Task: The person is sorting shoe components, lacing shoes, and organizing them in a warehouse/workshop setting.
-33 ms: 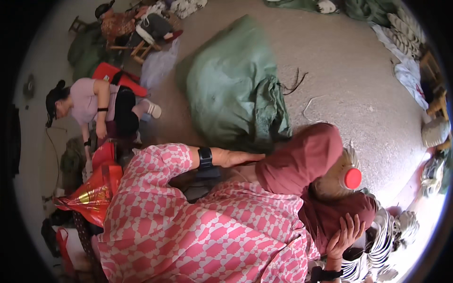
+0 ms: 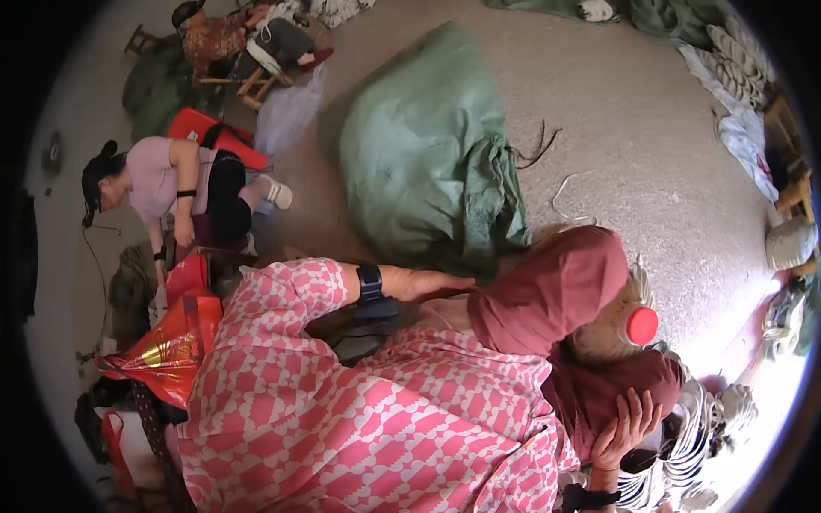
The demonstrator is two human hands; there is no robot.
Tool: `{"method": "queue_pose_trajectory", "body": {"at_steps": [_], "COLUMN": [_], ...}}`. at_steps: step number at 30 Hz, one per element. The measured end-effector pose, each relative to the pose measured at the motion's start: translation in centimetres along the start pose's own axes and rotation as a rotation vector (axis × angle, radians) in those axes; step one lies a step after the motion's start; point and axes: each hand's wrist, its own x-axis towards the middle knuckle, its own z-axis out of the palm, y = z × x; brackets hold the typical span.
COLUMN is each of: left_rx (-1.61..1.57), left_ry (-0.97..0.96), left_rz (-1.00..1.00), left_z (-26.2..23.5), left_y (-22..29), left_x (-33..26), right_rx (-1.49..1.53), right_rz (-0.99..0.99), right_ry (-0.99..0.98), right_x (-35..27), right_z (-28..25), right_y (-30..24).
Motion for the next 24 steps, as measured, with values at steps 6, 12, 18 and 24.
{"method": "queue_pose_trajectory", "body": {"at_steps": [6, 12, 18, 24], "left_rx": [0.195, 0.025, -0.047, -0.098], "left_ry": [0.24, 0.651, 0.942, 0.879], "left_rz": [-0.286, -0.114, 0.019, 0.161], "left_z": [-10.5, -16.0, -19.7, -20.4], "left_y": [-8.3, -8.5, -9.1, -9.5], "left_x": [2.9, 9.6, 19.1, 21.0], "right_rx": [-0.021, -0.078, -0.115, -0.165], "right_rz": [0.022, 0.02, 0.035, 0.057], "right_ry": [-0.015, -0.064, -0.091, -0.097], "right_x": [0.7, 1.5, 0.9, 0.8], "right_z": [0.1, -0.4, -0.7, -0.4], "right_y": [-0.1, -0.9, -0.9, -1.0]}}
